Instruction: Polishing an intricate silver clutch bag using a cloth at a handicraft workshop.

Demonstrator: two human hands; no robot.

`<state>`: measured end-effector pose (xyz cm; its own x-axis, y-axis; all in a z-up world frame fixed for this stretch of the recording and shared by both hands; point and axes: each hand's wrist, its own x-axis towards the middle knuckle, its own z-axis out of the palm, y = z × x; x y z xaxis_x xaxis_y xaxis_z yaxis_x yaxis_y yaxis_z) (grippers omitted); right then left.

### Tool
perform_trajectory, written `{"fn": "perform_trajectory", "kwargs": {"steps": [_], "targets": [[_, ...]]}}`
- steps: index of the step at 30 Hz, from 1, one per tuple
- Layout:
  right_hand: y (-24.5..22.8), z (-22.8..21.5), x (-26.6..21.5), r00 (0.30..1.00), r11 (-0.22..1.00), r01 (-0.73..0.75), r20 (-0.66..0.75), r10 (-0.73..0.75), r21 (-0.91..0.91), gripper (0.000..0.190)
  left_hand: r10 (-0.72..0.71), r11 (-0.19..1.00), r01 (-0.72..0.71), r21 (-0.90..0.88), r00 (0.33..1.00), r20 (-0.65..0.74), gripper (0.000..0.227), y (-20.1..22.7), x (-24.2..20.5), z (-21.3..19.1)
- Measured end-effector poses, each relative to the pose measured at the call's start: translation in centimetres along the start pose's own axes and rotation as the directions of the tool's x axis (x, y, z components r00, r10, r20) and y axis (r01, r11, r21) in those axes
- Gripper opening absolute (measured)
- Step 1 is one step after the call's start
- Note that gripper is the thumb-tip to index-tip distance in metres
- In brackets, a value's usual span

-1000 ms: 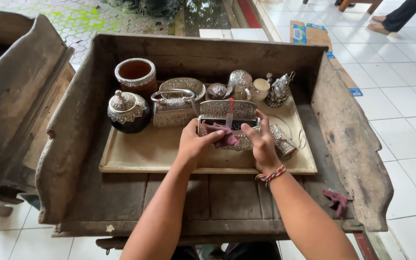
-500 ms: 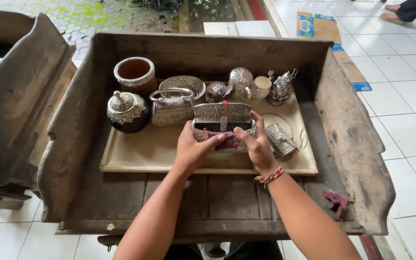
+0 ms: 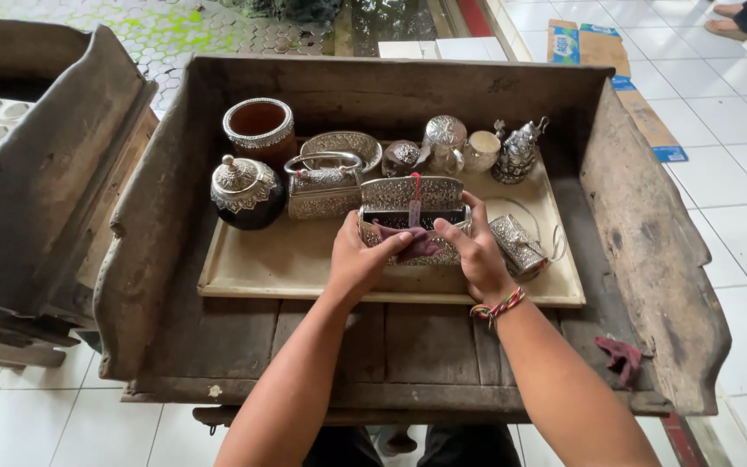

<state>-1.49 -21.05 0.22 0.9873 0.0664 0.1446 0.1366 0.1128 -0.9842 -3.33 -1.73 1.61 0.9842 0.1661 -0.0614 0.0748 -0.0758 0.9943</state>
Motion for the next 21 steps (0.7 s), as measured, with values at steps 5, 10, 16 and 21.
{"fn": "perform_trajectory", "kwargs": {"steps": [5,10,16,21], "targets": [[-0.3,0.4,-0.1,1.0,1.0,-0.011,-0.007,0.011,0.024,0.067,-0.024,0.995,0.024,-0.098,1.0,0.004,0.04,0.5,-0.1,1.3],[0.2,-0.3,0.6,1.0,0.999,-0.006,-0.012,0.007,0.041,0.066,-0.096,0.99,0.096,0.1,0.995,-0.006,0.067,1.8,0.2,0.1],[1.1,-1.5,1.4,1.0,0.996,-0.001,0.001,0.001,0.087,0.063,-0.027,0.981,0.029,-0.193,1.0,0.016,0.053,0.6,1.2,1.2],[-1.0,-1.3,0.8,0.999,0.999,0.031,-0.031,-0.031,0.011,0.071,-0.072,0.906,0.1,-0.412,0.994,0.083,0.038,2.2,2.1,2.2]]}}
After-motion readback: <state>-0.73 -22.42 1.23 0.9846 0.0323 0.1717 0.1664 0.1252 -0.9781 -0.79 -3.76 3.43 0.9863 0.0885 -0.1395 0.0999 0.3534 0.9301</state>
